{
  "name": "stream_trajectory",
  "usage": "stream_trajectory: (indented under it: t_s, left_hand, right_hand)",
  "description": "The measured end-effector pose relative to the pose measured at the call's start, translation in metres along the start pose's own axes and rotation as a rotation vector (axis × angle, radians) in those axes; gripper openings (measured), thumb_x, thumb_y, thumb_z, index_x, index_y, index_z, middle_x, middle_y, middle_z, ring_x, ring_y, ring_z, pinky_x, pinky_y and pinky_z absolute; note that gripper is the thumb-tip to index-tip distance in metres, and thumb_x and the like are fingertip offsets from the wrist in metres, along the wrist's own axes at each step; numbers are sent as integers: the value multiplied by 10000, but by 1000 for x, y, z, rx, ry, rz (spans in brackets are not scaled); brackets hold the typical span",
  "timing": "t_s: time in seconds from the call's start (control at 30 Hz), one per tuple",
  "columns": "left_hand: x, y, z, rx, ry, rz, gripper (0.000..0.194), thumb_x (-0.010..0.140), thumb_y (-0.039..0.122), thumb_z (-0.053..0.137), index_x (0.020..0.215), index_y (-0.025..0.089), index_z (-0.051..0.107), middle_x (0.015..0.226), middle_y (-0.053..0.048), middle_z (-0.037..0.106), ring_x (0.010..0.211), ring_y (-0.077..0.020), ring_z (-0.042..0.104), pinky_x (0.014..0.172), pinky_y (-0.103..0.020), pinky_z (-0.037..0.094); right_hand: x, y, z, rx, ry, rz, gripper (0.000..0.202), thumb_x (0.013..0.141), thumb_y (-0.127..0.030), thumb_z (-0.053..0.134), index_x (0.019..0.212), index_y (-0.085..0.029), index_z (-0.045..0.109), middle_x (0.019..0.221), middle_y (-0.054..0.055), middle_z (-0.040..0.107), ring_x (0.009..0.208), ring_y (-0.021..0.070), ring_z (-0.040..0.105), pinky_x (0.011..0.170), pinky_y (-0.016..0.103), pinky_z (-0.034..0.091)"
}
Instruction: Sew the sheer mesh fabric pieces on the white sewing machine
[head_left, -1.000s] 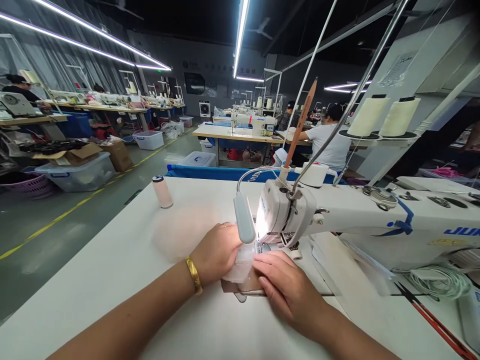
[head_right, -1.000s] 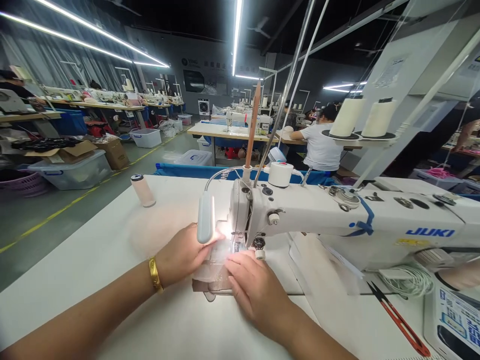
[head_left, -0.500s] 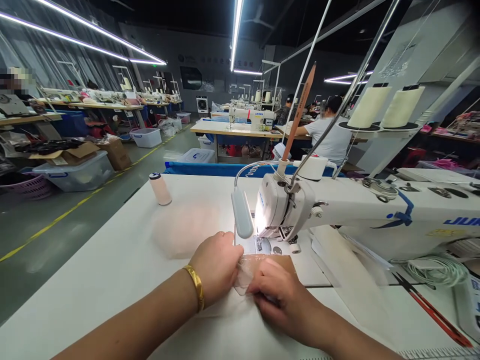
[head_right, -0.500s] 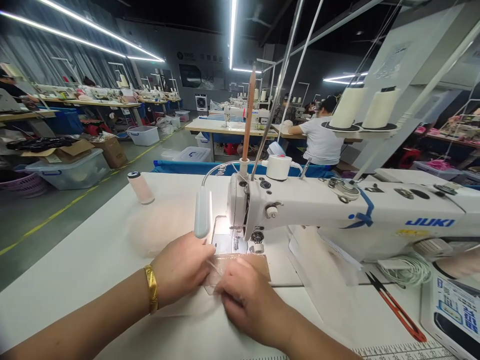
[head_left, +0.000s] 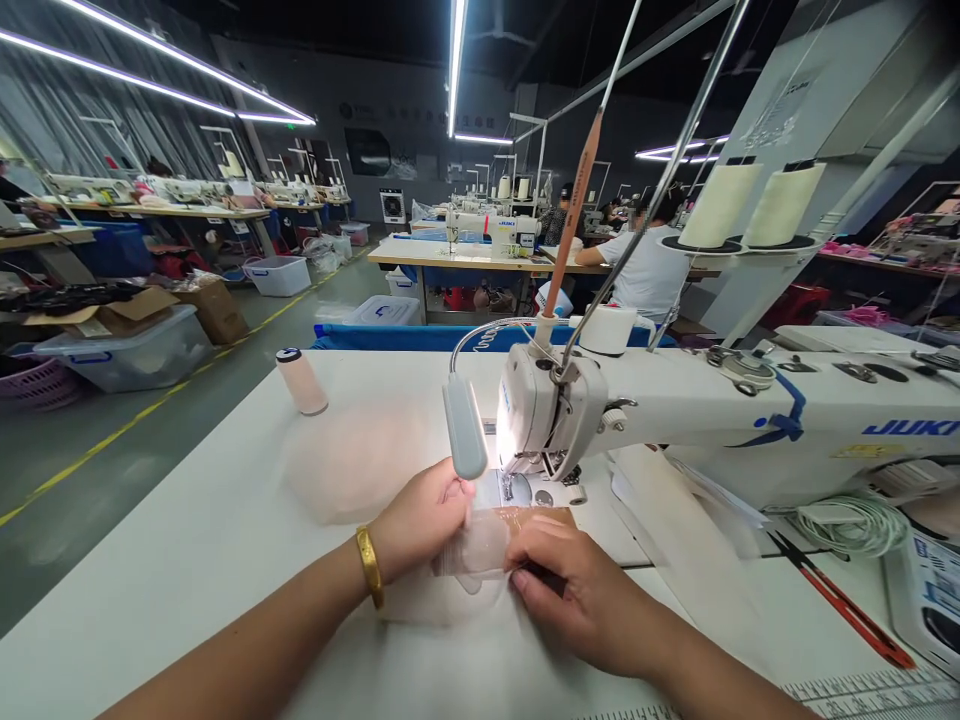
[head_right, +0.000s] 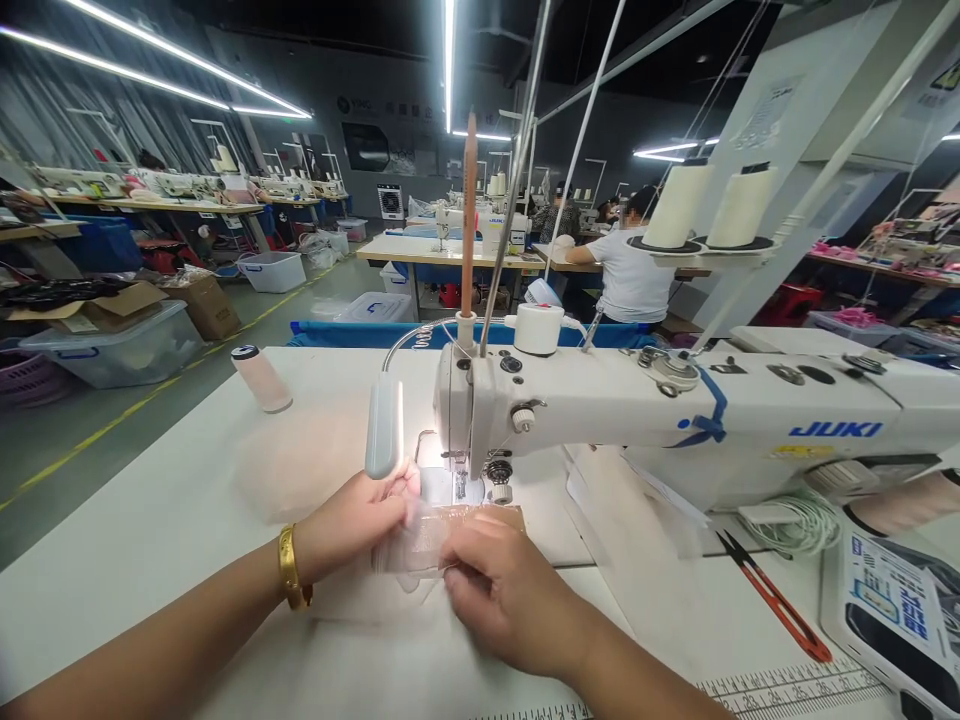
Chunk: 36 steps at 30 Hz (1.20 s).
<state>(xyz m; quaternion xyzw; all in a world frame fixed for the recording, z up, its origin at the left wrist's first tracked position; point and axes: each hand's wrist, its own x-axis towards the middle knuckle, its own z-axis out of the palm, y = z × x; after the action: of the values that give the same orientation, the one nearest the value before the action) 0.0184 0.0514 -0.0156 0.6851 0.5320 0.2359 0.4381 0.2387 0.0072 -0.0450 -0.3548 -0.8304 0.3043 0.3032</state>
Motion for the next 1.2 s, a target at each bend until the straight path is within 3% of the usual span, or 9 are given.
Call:
stream_trajectory:
  t_s: [0.1, 0.23, 0.4, 0.57, 0.73, 0.9, 1.1, 1.2]
  left_hand:
    - [-4, 7, 4, -248, -126, -157, 198, 695, 306, 515, 874, 222, 521, 643, 74, 459, 592, -137, 456, 524, -226, 346]
    - [-5, 6, 12, -254, -231, -145, 269, 686, 387, 681, 844, 211, 553, 655, 62, 524, 597, -155, 526, 522, -244, 406]
    - [-1, -5, 20, -184, -179, -70, 294, 758, 440, 646, 653, 201, 512, 611, 50, 447, 592, -135, 436, 513, -242, 346]
    - [0, -1, 21, -119, -172, -33, 342, 774, 470, 611, 610, 198, 487, 628, 37, 435, 625, -140, 434, 545, -246, 325]
    - [-3, 1, 24, -120, -199, -47, 406, 793, 527, 613, 605, 209, 445, 578, 47, 405, 574, -134, 419, 520, -244, 305]
    - [-4, -1, 28, -96, -197, 24, 421, 840, 541, 574, 620, 211, 435, 596, 46, 388, 573, -130, 414, 500, -232, 323]
    - [-4, 4, 32, -85, -69, 72, 218, 767, 405, 640, 846, 202, 654, 927, -15, 657, 644, -138, 538, 489, -217, 401]
    - [-4, 3, 34, -190, -76, -35, 206, 721, 382, 668, 781, 199, 594, 784, 18, 635, 578, -126, 519, 466, -219, 409]
  right_hand:
    - [2, -2, -5, 93, 8, 82, 304, 1013, -359, 463, 743, -225, 496, 745, -14, 549, 781, 188, 522, 798, 341, 407]
    - [1, 3, -1, 104, 67, 180, 296, 980, -358, 528, 719, -225, 483, 747, -14, 552, 753, 183, 507, 733, 319, 391]
    - [-1, 8, 4, 161, 99, 323, 129, 949, -355, 589, 891, -243, 563, 823, 0, 620, 775, 195, 543, 682, 303, 424]
    - [2, 10, 5, 303, 155, 345, 220, 974, -412, 600, 1089, -226, 617, 876, 15, 633, 735, 177, 577, 658, 290, 485]
    - [4, 10, 5, 270, 187, 321, 188, 984, -405, 592, 973, -224, 640, 813, -1, 610, 714, 171, 569, 639, 277, 474]
    - [6, 9, 5, 143, 205, 274, 226, 1001, -368, 514, 834, -230, 580, 710, -30, 538, 676, 162, 516, 624, 275, 409]
    - [4, 11, 7, 103, 217, 243, 186, 975, -310, 504, 817, -232, 565, 676, -43, 512, 637, 150, 492, 599, 269, 373]
    - [3, 12, 7, 100, 227, 240, 168, 962, -286, 519, 817, -234, 583, 688, -43, 528, 643, 147, 495, 600, 267, 367]
